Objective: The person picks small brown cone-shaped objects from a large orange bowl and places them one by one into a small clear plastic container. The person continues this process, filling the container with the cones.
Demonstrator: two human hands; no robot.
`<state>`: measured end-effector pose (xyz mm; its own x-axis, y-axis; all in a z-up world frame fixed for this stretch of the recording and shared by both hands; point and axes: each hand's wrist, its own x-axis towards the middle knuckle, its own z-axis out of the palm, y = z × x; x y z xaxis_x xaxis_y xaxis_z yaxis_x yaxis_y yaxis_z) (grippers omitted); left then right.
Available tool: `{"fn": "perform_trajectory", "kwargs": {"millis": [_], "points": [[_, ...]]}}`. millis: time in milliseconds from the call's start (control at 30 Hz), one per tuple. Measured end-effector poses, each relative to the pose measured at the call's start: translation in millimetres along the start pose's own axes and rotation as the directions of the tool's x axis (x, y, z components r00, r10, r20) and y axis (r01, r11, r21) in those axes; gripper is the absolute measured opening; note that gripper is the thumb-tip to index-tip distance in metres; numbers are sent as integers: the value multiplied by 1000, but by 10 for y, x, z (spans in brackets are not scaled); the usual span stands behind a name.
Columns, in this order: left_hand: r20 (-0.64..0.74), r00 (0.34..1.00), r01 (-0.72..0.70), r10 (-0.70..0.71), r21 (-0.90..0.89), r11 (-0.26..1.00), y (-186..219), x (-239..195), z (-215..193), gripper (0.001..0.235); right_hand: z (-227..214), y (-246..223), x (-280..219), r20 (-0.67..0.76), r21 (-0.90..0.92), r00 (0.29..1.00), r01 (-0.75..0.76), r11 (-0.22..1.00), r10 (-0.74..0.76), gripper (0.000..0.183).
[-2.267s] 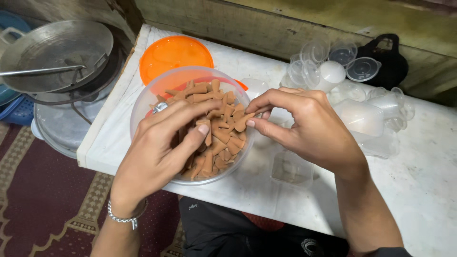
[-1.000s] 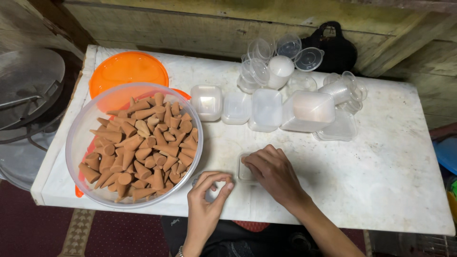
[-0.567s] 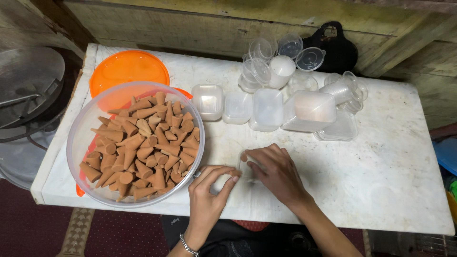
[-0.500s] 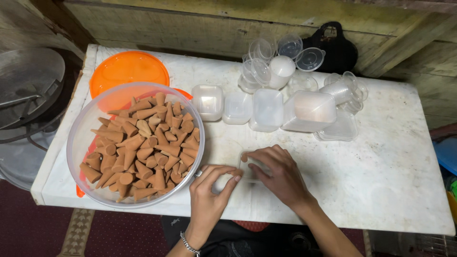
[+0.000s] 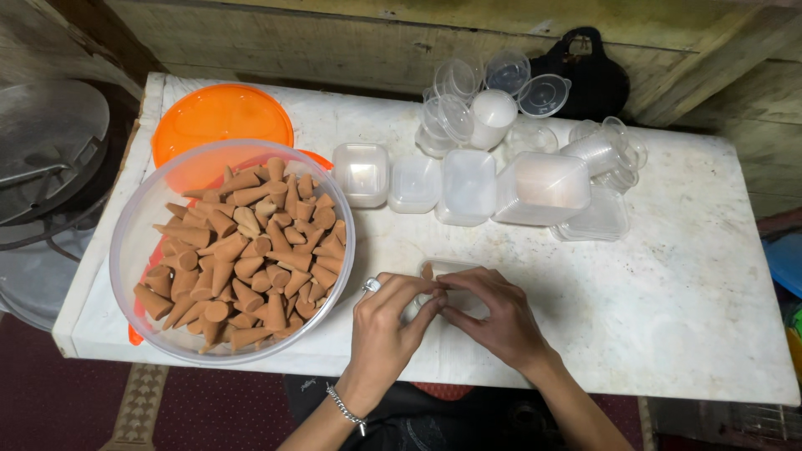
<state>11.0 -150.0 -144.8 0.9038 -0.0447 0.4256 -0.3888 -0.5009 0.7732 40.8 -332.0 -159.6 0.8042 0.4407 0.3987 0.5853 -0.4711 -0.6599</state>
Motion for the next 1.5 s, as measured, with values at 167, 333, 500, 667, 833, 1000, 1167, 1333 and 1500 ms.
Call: {"fn": "perform_trajectory", "kwargs": {"millis": [167, 333, 500, 667, 833, 1000, 1167, 1333, 1500], "points": [[19, 999, 25, -25, 9, 1000, -72, -11, 9, 24, 0, 65, -31, -9, -6, 1000, -13, 1000, 13, 30], [204, 960, 185, -189, 41, 982, -204, 16, -56, 53, -52, 113, -12, -31, -58, 998, -53, 997, 51, 24], [459, 834, 331, -307, 31, 943, -137, 171, -143, 92, -83, 120, 65, 93, -84, 965, -236, 968, 244, 17], [459, 819, 374, -345, 29, 927, -147, 146, -94, 86, -70, 40, 139, 143, -213, 946, -259, 942, 292, 14], [438, 828, 372, -350, 36, 927, -211, 69, -37, 87, -9, 6, 193, 182, -343, 921, -269, 900, 345, 14], [420, 838, 364, -349, 46, 930, -229, 52, -24, 86, 29, -18, 247, 219, -460, 907, -230, 858, 361, 15], [422, 836, 361, -351, 59, 931, -224, 45, -31, 87, 106, 68, 206, 225, -496, 909, -202, 844, 350, 12], [428, 832, 365, -354, 57, 929, -217, 41, -34, 86, 164, 90, 191, 202, -536, 921, -180, 825, 332, 7], [422, 836, 356, -350, 66, 932, -243, 45, -22, 87, 203, 118, 178, 196, -569, 916, -185, 802, 350, 7]]}}
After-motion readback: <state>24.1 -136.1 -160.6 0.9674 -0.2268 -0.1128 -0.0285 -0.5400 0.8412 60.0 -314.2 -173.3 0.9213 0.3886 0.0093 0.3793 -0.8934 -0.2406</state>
